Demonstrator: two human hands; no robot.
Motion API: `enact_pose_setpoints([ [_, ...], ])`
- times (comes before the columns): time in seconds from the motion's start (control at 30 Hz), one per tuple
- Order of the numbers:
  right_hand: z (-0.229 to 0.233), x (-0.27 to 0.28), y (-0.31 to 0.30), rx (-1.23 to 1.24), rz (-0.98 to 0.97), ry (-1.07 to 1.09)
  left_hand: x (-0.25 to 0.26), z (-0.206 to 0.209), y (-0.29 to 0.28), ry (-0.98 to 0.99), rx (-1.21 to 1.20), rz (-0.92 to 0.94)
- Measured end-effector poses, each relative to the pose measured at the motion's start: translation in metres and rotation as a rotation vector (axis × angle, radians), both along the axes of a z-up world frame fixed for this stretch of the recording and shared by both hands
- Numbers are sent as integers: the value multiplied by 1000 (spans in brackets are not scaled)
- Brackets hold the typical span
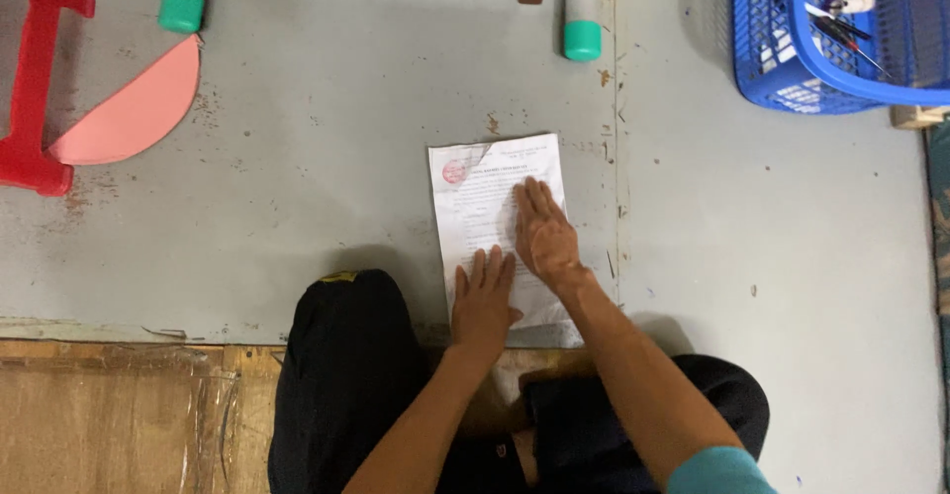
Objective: Organizing and sorting books and papers into a basket while sitting on the floor
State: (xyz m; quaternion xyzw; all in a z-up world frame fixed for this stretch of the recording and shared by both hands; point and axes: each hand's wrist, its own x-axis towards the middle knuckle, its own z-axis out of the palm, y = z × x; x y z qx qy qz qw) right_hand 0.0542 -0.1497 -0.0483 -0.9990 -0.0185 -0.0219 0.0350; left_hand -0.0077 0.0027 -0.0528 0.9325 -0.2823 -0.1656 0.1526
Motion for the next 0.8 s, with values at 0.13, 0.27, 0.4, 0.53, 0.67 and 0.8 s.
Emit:
enact_pose_setpoints([
  [0.13, -38, 49, -18, 77, -120, 81, -3, -1, -1, -272, 23, 23],
  [0.27, -30, 5, 20, 111, 30, -72, -10, -34, -2, -260, -29, 21],
  [0.4, -15, -7, 50, 163, 242, -257, -14, -58, -4, -71, -64, 56],
  [0.53, -28, 31, 48, 123, 193, -223, -6, -14, -8, -74, 176, 17],
  [0.67, -39, 68, 48, 129, 111, -292, -5, -10, -9, -125, 182, 39],
  [0.8, -27, 91, 44, 127, 86, -56, -5, -4, -4, -208, 29, 64],
])
